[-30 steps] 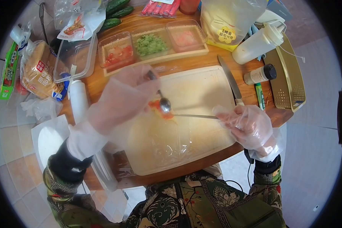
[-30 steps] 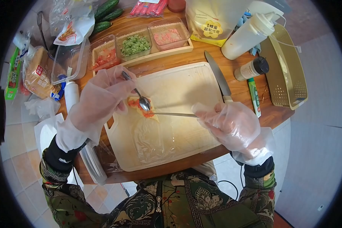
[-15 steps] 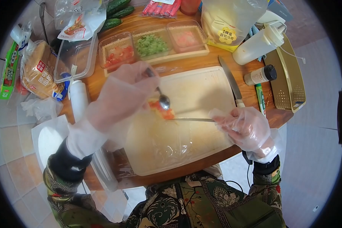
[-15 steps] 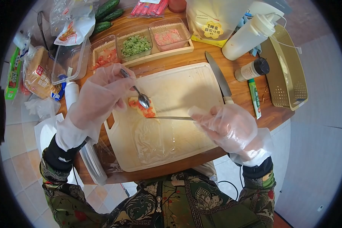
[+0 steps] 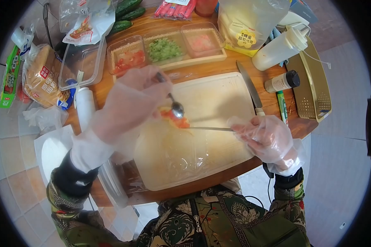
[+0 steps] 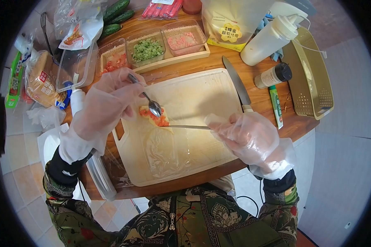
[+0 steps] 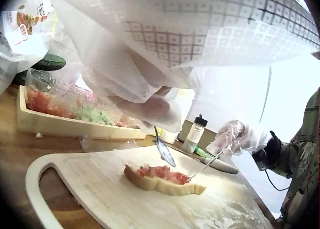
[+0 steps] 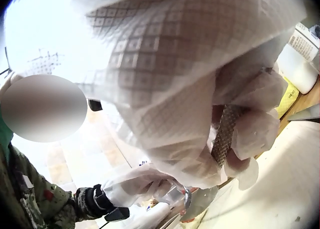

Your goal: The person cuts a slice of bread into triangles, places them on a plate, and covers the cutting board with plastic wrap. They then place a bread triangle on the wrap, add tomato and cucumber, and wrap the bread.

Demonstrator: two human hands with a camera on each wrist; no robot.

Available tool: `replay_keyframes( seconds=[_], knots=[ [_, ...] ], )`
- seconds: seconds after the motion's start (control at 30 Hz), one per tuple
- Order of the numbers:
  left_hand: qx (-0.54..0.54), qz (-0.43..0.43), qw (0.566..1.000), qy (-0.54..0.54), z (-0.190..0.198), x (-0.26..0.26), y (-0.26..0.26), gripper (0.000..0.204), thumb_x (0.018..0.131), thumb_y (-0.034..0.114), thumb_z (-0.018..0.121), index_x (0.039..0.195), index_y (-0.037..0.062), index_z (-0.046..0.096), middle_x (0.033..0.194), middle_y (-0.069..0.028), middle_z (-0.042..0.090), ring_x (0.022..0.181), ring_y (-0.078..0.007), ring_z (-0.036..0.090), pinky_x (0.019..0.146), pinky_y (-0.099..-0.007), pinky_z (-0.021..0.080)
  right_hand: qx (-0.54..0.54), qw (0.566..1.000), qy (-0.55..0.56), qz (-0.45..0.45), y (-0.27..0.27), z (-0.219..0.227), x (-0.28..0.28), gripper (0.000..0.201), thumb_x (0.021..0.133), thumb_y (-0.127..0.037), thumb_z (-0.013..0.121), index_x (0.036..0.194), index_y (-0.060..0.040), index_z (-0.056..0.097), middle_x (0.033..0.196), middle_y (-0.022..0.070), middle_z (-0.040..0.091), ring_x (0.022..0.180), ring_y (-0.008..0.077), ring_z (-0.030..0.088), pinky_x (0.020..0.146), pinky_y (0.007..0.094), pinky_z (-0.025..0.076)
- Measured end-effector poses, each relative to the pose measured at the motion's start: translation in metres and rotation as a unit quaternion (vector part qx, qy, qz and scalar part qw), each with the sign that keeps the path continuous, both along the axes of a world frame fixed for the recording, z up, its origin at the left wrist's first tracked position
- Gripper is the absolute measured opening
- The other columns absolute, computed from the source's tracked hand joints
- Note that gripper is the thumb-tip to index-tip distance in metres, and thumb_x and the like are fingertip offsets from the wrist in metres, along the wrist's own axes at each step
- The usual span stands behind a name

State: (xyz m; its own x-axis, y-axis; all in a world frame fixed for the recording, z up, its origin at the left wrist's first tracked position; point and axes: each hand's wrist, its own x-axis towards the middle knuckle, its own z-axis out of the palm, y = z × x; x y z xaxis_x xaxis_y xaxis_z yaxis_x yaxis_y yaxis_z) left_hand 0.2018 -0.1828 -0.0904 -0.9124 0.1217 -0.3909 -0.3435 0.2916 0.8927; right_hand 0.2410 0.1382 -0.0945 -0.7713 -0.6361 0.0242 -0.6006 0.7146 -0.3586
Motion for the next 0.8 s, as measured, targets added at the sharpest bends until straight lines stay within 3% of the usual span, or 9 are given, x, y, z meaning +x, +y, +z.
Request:
replay_keyframes(
  seconds=[0.27, 0.53, 0.7, 0.73, 0.8],
  knots=[
    [0.03, 0.009, 0.999, 0.007, 0.001, 0.0, 0.0, 0.012, 0.098, 0.02, 0.069, 0.103, 0.0099, 0.068, 0.087, -0.0008, 0.07, 0.055, -0.0038, 0.056, 0.051, -0.0197, 0.046, -0.009, 1.0, 0.022, 0.001, 0.002, 0.001, -0.001, 0.039, 0.072, -0.008, 0.082, 0.11, -0.0173, 0.079, 0.07, 0.0073, 0.061, 0.06, 0.0298, 0.06, 0.052, 0.0419, 0.044],
    [-0.023, 0.019, 0.999, 0.011, 0.011, 0.001, 0.002, 0.016, 0.098, 0.025, 0.068, 0.103, 0.0092, 0.068, 0.088, -0.0011, 0.071, 0.056, -0.006, 0.056, 0.051, -0.021, 0.045, -0.017, 1.0, 0.023, 0.004, 0.006, -0.003, -0.002, 0.033, 0.074, -0.007, 0.079, 0.105, -0.0161, 0.079, 0.073, 0.0056, 0.065, 0.063, 0.0287, 0.062, 0.053, 0.0399, 0.047],
    [-0.049, 0.009, 0.999, 0.017, 0.018, 0.0, 0.003, 0.022, 0.097, 0.027, 0.068, 0.107, 0.0076, 0.067, 0.088, -0.0032, 0.071, 0.056, -0.0066, 0.056, 0.051, -0.0214, 0.045, -0.158, 0.987, 0.011, -0.041, 0.01, -0.026, 0.006, 0.014, 0.088, -0.019, 0.077, 0.099, -0.0105, 0.074, 0.067, 0.0101, 0.063, 0.062, 0.0324, 0.066, 0.053, 0.0441, 0.052],
    [-0.042, 0.02, 0.999, 0.012, 0.019, 0.0, 0.003, 0.021, 0.097, 0.026, 0.067, 0.107, 0.0071, 0.067, 0.088, -0.0034, 0.071, 0.056, -0.0066, 0.056, 0.051, -0.0215, 0.046, -0.08, 0.994, 0.06, 0.043, 0.007, -0.009, -0.006, 0.017, 0.089, -0.016, 0.075, 0.105, -0.0128, 0.07, 0.07, 0.0077, 0.063, 0.066, 0.0289, 0.067, 0.054, 0.0432, 0.053],
    [-0.038, 0.026, 0.999, 0.009, 0.019, -0.002, 0.0, 0.02, 0.098, 0.025, 0.067, 0.106, 0.0066, 0.067, 0.087, -0.0036, 0.07, 0.056, -0.0067, 0.056, 0.05, -0.0217, 0.047, -0.034, 0.998, 0.055, 0.022, 0.002, 0.003, -0.006, 0.017, 0.089, -0.015, 0.074, 0.105, -0.0141, 0.07, 0.071, 0.0069, 0.064, 0.066, 0.0281, 0.067, 0.054, 0.0429, 0.053]
  ],
)
